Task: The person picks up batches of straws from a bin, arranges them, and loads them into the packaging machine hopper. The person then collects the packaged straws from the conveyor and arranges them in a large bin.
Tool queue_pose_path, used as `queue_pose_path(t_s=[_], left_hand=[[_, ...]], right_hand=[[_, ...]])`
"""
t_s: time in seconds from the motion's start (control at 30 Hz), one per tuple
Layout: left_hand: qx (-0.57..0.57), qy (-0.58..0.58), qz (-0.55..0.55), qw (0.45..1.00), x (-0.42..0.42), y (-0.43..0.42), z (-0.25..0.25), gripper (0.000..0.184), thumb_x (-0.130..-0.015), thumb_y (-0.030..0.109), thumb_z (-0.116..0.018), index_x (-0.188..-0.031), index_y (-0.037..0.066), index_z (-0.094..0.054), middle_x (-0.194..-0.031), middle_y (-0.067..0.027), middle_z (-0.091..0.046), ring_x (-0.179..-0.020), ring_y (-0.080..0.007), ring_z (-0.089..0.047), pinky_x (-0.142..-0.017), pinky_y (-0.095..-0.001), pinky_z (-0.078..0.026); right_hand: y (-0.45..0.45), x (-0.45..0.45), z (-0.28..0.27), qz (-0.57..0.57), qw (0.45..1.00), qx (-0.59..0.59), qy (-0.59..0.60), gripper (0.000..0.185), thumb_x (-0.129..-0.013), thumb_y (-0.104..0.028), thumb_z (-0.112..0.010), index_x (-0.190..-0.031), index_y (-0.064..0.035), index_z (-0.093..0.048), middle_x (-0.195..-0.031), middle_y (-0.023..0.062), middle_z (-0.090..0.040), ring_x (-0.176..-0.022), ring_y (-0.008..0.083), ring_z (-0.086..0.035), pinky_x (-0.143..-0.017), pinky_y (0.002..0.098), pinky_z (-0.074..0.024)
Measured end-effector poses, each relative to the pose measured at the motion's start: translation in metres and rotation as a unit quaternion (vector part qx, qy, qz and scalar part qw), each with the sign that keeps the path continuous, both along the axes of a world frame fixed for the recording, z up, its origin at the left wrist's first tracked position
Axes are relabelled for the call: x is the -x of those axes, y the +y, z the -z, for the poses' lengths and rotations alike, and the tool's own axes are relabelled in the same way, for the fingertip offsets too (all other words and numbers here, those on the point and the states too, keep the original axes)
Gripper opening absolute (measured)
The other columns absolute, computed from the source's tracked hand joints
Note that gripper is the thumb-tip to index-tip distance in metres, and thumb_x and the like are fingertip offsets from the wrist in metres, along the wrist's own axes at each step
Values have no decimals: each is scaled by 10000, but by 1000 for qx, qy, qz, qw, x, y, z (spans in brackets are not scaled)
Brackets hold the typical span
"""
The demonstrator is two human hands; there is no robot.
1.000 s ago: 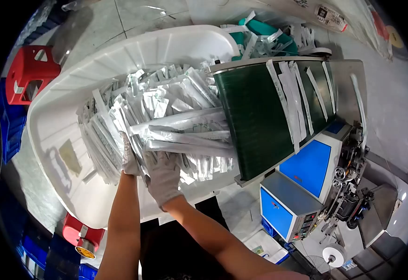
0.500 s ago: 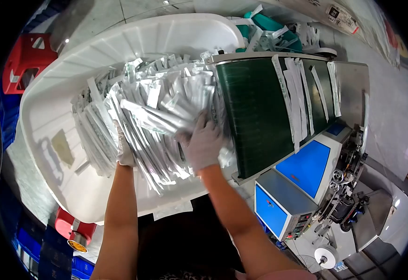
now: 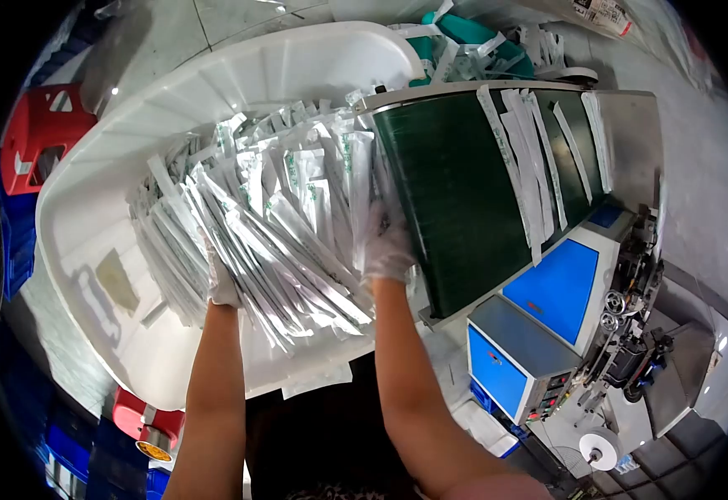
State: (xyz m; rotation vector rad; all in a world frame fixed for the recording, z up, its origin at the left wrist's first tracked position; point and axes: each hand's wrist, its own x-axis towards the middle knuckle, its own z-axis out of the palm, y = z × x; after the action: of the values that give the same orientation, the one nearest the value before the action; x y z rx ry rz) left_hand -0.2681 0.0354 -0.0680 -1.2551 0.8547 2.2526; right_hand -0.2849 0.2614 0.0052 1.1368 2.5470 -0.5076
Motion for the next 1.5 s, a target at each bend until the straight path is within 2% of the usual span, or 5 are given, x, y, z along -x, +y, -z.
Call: queue_pose_path(t_s=[0.17,0.7,0.93,1.37,1.5], left_hand=[[-30,-56,33,997,-21,-22,40,675,-825,711,-303,-1165,162,-498,-840,-9,-580,-715,-152,-570,-571,-316,-507],[138,160,229,950,-39,-104,54,761,-889,612,-326,-1403,64,-202,-1324,-115,-346,-1232,-216,-335,-1002,-323,-324],[528,-29,506,682,-52,-115,65,1039,-744,811,-175,-1007,-129,-534,-922,-330,-577,-944,-452,-557,-831,-488,-426],[501,-64,139,852,-72,-43,59,924,-694,591,-671,-1307,-15,-337,-1275,-183,-459,-1181,-281,-442,-981,-346,-340],[481,-9,136,866,-68,-48,52,967,-713,597,-648,-1332,-45,-274,-1315,-195,-422,-1209,-298,-417,-997,-348,-326]], right_hand=[[32,12,43,-27,986,105,130,801,-833,-581,-466,-1367,-9,-295,-1400,227,-304,-1298,364,-283,-1067,357,-235],[-54,-52,28,-208,971,-49,105,852,-684,-645,-591,-1159,51,-461,-1028,202,-547,-979,355,-539,-833,467,-451],[-137,-79,20,-276,959,-66,20,793,-690,-479,-684,-1225,38,-409,-1169,200,-381,-1032,323,-468,-835,386,-434],[-126,-71,16,-351,934,21,-65,778,-745,-370,-675,-1314,18,-314,-1217,196,-415,-1084,330,-465,-893,384,-409],[-55,-66,8,-323,905,69,267,520,-827,-307,-611,-1216,9,-471,-1143,192,-528,-1058,298,-535,-910,381,-423]])
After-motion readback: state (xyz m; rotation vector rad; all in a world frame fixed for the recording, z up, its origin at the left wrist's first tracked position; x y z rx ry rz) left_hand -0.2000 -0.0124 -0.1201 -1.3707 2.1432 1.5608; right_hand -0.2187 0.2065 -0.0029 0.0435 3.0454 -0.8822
